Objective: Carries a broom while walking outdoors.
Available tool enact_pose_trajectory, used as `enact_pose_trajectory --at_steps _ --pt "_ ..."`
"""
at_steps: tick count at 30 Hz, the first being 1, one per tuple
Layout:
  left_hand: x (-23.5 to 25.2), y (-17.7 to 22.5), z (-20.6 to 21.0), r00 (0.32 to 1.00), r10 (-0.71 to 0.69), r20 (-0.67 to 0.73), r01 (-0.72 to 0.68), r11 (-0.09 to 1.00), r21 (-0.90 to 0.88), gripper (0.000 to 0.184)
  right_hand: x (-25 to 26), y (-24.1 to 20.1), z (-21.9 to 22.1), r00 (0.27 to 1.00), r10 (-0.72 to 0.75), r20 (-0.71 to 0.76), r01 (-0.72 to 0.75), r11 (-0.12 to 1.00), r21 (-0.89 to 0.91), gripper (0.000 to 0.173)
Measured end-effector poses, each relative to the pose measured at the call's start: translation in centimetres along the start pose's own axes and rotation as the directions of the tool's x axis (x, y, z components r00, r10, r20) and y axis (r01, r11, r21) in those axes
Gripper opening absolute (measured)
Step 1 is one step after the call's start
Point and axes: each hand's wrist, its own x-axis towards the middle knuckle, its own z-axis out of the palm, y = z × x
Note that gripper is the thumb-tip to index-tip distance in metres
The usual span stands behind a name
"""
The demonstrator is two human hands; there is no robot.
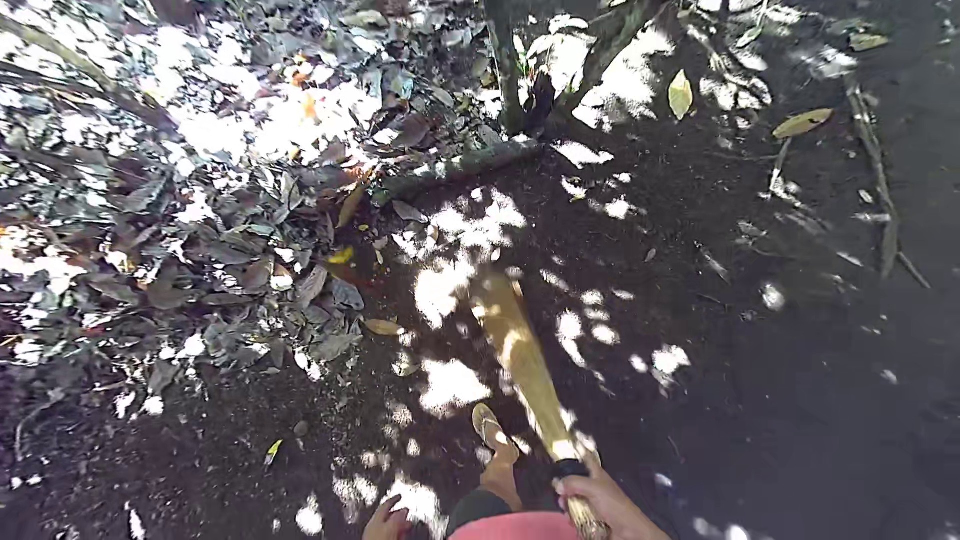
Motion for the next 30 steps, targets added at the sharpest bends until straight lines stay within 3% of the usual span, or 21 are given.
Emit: enact_pose_trajectory --at_steps 3,5,7,8,10,12,15,17,19,22,25,27,28,30 --pt "-0.6 0.9 0.9 0.999 -0.015 0.047 0.016 1.0 -0.016 0.051 -1.0 2.5 -1.2 0.96 0.039 -0.277 0.007 0.987 0.162 0.095" --pt "-0.8 0.9 0.7 0.998 -0.042 0.051 0.043 0.999 -0.022 0.05 1.3 3.3 -0.8 0.933 0.09 -0.348 0.011 0.961 0.278 0.054" --pt "-1.1 0.2 -0.1 0.997 -0.072 0.032 0.073 0.997 -0.033 0.05 3.7 2.8 1.3 0.966 0.127 -0.227 -0.05 0.948 0.314 0.018" --pt "-1.2 0.1 -0.5 0.996 -0.089 0.012 0.09 0.995 -0.035 0.05 4.7 2.0 3.3 0.983 0.146 -0.113 -0.106 0.947 0.303 0.013" --pt "-1.5 -0.2 -1.6 0.992 -0.123 -0.032 0.122 0.992 -0.03 0.051 6.8 0.4 7.6 0.975 0.185 0.119 -0.21 0.947 0.243 0.023" --pt "-1.6 -0.3 -2.4 0.987 -0.139 -0.077 0.138 0.99 -0.02 0.051 8.3 -1.7 10.1 0.94 0.222 0.259 -0.275 0.943 0.189 0.053" --pt "-1.1 0.5 -3.3 0.981 -0.155 -0.115 0.154 0.988 -0.021 0.048 8.7 -4.5 8.5 0.911 0.149 0.385 -0.193 0.978 0.077 0.088" --pt "-0.8 2.1 -3.1 0.98 -0.152 -0.129 0.152 0.988 -0.017 0.048 7.1 -6.7 5.8 0.92 0.082 0.383 -0.098 0.995 0.024 0.104" --pt "-0.7 4.2 -2.2 0.981 -0.131 -0.141 0.13 0.991 -0.014 0.048 4.2 -9.6 2.9 0.959 -0.017 0.283 0.003 0.999 0.052 0.105" --pt "-0.2 8.0 0.5 0.989 -0.089 -0.114 0.087 0.996 -0.023 0.049 2.6 -13.3 -2.9 0.995 -0.099 0.006 0.097 0.986 0.132 0.108" --pt "0.6 11.0 4.1 0.994 -0.064 -0.084 0.057 0.995 -0.077 0.051 5.3 -15.2 -8.9 0.959 -0.06 -0.277 0.138 0.953 0.271 0.102" --pt "0.5 13.1 7.0 0.995 -0.069 -0.074 0.061 0.992 -0.108 0.052 8.9 -17.3 -11.2 0.92 -0.013 -0.392 0.161 0.924 0.347 0.086" --pt "0.2 14.2 8.5 0.994 -0.077 -0.077 0.068 0.991 -0.111 0.053 10.8 -18.4 -11.1 0.912 0.011 -0.409 0.158 0.912 0.377 0.069" --pt "-0.9 16.7 11.2 0.993 -0.101 -0.068 0.095 0.992 -0.086 0.053 13.7 -20.4 -9.0 0.948 0.065 -0.311 0.068 0.915 0.398 0.042"
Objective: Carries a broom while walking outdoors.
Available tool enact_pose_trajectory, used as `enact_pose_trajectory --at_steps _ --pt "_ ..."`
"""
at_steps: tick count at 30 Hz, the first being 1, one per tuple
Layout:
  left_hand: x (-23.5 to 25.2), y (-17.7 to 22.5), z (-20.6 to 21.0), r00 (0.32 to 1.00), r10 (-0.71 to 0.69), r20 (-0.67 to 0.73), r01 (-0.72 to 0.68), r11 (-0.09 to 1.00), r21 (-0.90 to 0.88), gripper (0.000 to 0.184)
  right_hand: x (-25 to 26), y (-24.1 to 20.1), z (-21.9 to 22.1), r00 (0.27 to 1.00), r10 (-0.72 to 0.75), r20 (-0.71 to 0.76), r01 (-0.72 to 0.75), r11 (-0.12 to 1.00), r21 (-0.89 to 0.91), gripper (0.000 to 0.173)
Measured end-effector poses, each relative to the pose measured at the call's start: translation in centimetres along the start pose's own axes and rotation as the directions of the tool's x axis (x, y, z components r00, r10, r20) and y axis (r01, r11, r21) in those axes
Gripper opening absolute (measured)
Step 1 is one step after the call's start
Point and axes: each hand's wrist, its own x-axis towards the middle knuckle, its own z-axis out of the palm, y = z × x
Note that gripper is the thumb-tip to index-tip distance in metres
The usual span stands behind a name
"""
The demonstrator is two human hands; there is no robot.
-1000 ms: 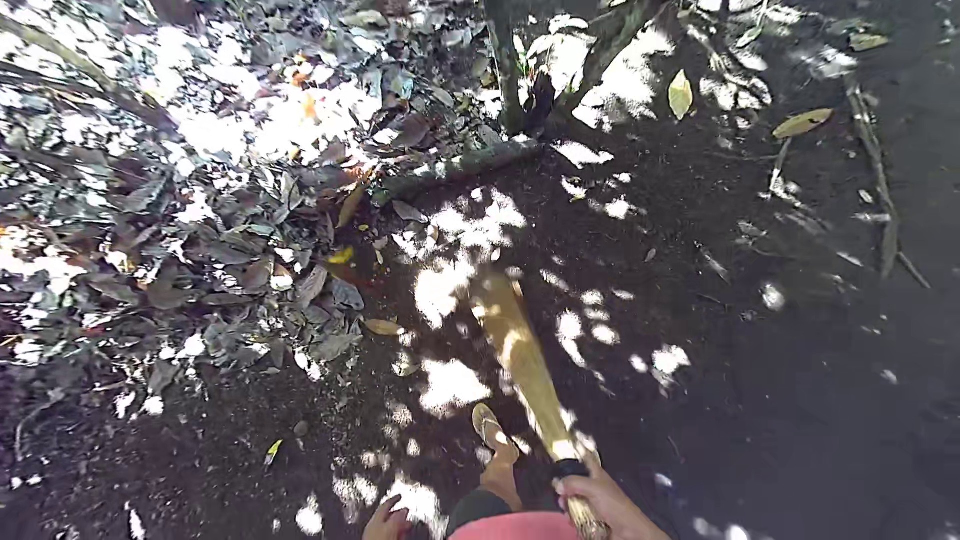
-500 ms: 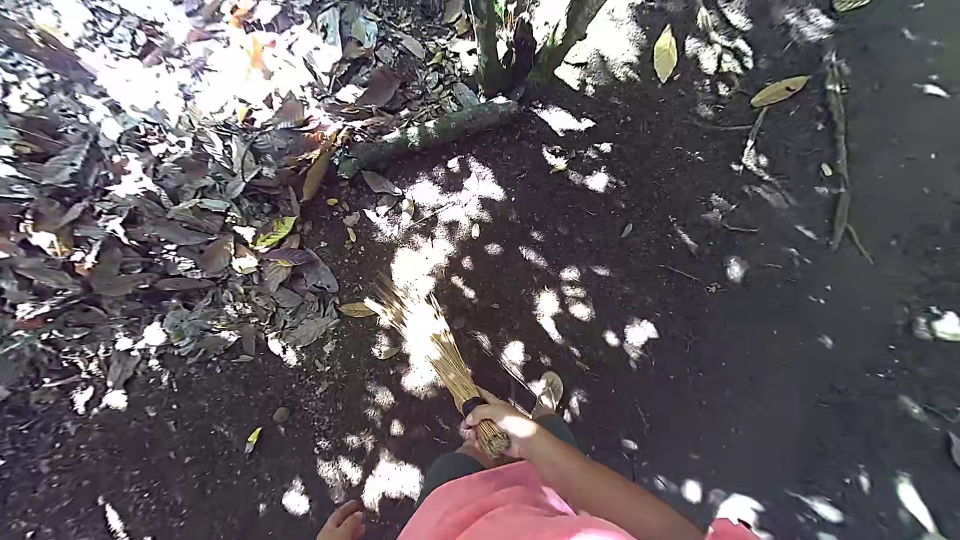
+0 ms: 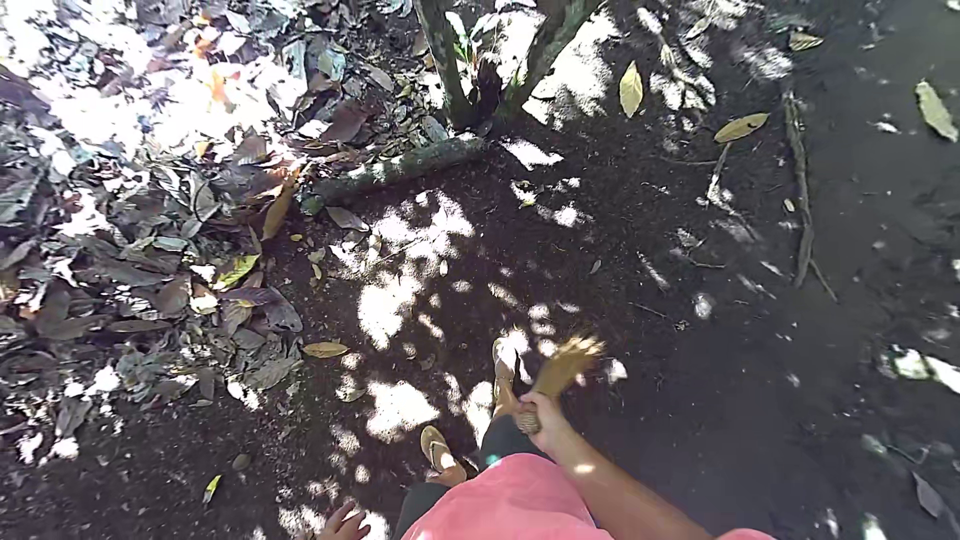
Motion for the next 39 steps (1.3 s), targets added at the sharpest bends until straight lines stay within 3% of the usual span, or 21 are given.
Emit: enact_pose_trajectory --at_steps 2,5,7,10,13,15,18,20,23,26,29,33,36,39 --pt "-1.1 2.3 2.7 1.0 0.002 0.018 -0.003 0.999 0.043 0.052 -0.5 -1.0 4.2 0.971 0.15 0.186 -0.121 0.98 -0.157 0.037" --pt "-2.2 6.1 6.1 0.999 0.048 0.023 -0.05 0.996 0.071 0.051 -1.3 -4.8 6.8 0.854 0.322 0.409 -0.179 0.919 -0.351 0.073" --pt "-2.8 9.1 8.3 0.996 0.091 0.021 -0.092 0.994 0.066 0.051 -1.0 -9.0 4.8 0.804 0.35 0.481 -0.117 0.885 -0.45 0.091" --pt "-3.3 12.9 10.8 0.99 0.138 0.021 -0.139 0.988 0.07 0.05 -1.6 -15.1 -1.2 0.8 0.293 0.524 0.048 0.839 -0.542 0.107" --pt "-3.8 14.8 12.4 0.983 0.18 0.039 -0.182 0.981 0.069 0.051 -2.2 -19.8 -8.0 0.894 0.076 0.442 0.164 0.862 -0.48 0.115" --pt "-4.0 15.2 13.3 0.985 0.167 0.044 -0.17 0.984 0.056 0.051 -0.6 -22.0 -12.0 0.964 -0.077 0.253 0.186 0.877 -0.443 0.116" --pt "-4.5 14.7 14.0 0.992 0.117 0.05 -0.119 0.991 0.058 0.052 4.6 -25.2 -14.8 0.977 -0.205 -0.056 0.173 0.921 -0.35 0.106" --pt "-4.6 13.3 13.6 0.993 0.106 0.048 -0.11 0.991 0.074 0.053 8.4 -26.3 -13.9 0.968 -0.192 -0.16 0.149 0.957 -0.247 0.088" --pt "-4.6 12.1 12.5 0.999 0.049 0.012 -0.05 0.993 0.11 0.052 10.6 -23.9 -8.3 0.995 -0.061 -0.084 0.029 0.942 -0.335 0.065" --pt "-4.6 11.7 11.8 0.999 -0.008 -0.04 0.012 0.995 0.103 0.05 9.0 -19.1 -2.3 0.973 0.146 0.179 -0.022 0.829 -0.558 0.088" --pt "-4.4 12.5 11.5 0.998 -0.01 -0.058 0.016 0.995 0.102 0.049 6.0 -18.5 -1.1 0.909 0.251 0.333 -0.004 0.802 -0.597 0.106" --pt "-2.4 13.5 11.9 0.999 0.049 0.001 -0.049 0.996 0.068 0.05 2.2 -22.9 -5.5 0.894 0.163 0.416 0.167 0.742 -0.65 0.114" --pt "-0.4 14.9 12.5 0.998 0.052 0.023 -0.053 0.997 0.051 0.049 0.8 -27.6 -7.4 0.946 0.005 0.326 0.23 0.699 -0.677 0.116" --pt "0.8 17.2 12.7 0.998 0.035 0.053 -0.037 0.998 0.048 0.051 3.9 -32.9 -7.0 0.969 -0.187 0.16 0.246 0.719 -0.65 0.111"
